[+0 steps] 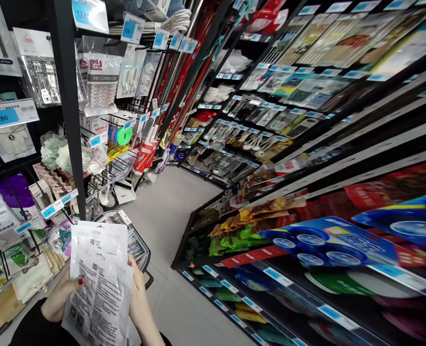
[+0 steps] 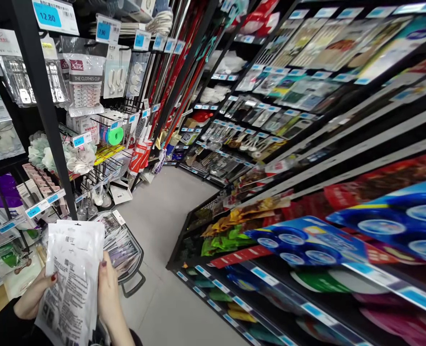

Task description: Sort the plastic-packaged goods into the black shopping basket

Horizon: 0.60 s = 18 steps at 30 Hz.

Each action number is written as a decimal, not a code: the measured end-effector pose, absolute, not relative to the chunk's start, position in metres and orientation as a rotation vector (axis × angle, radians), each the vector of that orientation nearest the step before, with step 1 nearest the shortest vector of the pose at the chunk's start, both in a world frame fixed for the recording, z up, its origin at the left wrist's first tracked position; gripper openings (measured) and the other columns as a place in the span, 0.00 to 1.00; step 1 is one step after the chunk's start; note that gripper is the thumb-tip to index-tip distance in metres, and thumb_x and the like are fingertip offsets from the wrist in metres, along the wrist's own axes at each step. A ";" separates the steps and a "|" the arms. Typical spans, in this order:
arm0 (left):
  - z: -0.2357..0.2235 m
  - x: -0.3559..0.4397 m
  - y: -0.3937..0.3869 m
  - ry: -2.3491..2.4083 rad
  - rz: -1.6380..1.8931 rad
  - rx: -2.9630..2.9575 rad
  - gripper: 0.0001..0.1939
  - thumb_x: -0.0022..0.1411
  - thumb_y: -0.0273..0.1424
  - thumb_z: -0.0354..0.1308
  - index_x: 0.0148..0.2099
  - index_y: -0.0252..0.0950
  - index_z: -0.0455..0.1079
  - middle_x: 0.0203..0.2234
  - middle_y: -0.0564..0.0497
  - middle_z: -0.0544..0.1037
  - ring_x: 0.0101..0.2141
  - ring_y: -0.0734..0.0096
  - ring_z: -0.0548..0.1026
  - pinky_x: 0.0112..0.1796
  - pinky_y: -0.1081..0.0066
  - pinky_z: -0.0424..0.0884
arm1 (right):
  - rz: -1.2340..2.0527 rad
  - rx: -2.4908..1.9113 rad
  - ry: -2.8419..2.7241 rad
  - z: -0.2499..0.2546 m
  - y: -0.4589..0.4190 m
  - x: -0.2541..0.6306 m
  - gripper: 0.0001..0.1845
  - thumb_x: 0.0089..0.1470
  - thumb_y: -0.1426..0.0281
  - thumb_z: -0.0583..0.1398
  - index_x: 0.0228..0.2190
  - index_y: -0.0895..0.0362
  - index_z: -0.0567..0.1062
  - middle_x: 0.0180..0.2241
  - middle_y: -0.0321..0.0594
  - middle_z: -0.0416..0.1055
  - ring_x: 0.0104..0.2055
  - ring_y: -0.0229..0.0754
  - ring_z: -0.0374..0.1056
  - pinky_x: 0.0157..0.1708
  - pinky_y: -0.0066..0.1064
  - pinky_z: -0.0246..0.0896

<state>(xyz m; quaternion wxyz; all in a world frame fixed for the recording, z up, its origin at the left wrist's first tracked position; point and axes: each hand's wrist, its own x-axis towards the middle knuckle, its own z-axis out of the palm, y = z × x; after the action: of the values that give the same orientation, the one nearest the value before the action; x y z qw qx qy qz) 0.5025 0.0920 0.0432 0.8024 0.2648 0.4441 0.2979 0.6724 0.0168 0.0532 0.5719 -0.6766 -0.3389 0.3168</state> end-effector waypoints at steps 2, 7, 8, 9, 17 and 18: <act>0.043 0.504 0.093 0.982 0.638 0.519 0.42 0.39 0.34 0.69 0.57 0.36 0.58 0.42 0.43 0.77 0.47 0.48 0.71 0.48 0.56 0.65 | 0.785 -1.553 -0.819 0.059 0.016 0.674 0.32 0.55 0.47 0.43 0.48 0.55 0.67 0.45 0.46 0.68 0.47 0.48 0.63 0.45 0.38 0.61; 0.045 0.506 0.094 0.985 0.654 0.451 0.41 0.45 0.33 0.67 0.59 0.35 0.53 0.43 0.41 0.76 0.46 0.50 0.72 0.45 0.57 0.68 | 0.468 -1.657 -1.001 0.081 0.007 0.668 0.26 0.48 0.46 0.54 0.39 0.55 0.65 0.37 0.42 0.63 0.39 0.46 0.62 0.38 0.36 0.60; 0.046 0.506 0.094 0.980 0.646 0.472 0.40 0.46 0.33 0.66 0.59 0.34 0.53 0.43 0.40 0.76 0.46 0.50 0.72 0.45 0.57 0.68 | 0.460 -1.715 -1.043 0.084 0.006 0.665 0.22 0.48 0.50 0.56 0.35 0.55 0.65 0.35 0.41 0.63 0.38 0.45 0.61 0.37 0.35 0.59; 0.046 0.507 0.093 0.975 0.635 0.494 0.40 0.46 0.33 0.66 0.58 0.33 0.53 0.42 0.40 0.76 0.46 0.50 0.72 0.45 0.58 0.68 | 0.485 -1.766 -1.068 0.086 0.005 0.662 0.18 0.49 0.53 0.57 0.32 0.55 0.65 0.33 0.40 0.62 0.38 0.45 0.61 0.37 0.35 0.59; 0.044 0.506 0.094 1.072 0.656 0.445 0.38 0.48 0.39 0.64 0.59 0.36 0.55 0.46 0.41 0.75 0.47 0.53 0.71 0.47 0.60 0.67 | 0.732 -1.632 -0.860 0.089 -0.001 0.665 0.12 0.55 0.59 0.54 0.30 0.56 0.67 0.29 0.37 0.67 0.32 0.40 0.64 0.33 0.29 0.60; 0.045 0.505 0.096 1.074 0.677 0.471 0.36 0.48 0.39 0.64 0.58 0.36 0.57 0.45 0.42 0.75 0.48 0.53 0.71 0.49 0.60 0.66 | 0.749 -1.600 -0.791 0.090 -0.002 0.670 0.13 0.54 0.59 0.55 0.33 0.56 0.67 0.31 0.37 0.68 0.32 0.40 0.65 0.33 0.29 0.61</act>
<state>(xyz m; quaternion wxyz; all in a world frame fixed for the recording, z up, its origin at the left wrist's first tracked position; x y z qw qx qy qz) 0.5054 0.0956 0.0454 0.7793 0.2179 0.4970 0.3133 0.6705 -0.0016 0.0897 0.5669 -0.6810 -0.3365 0.3188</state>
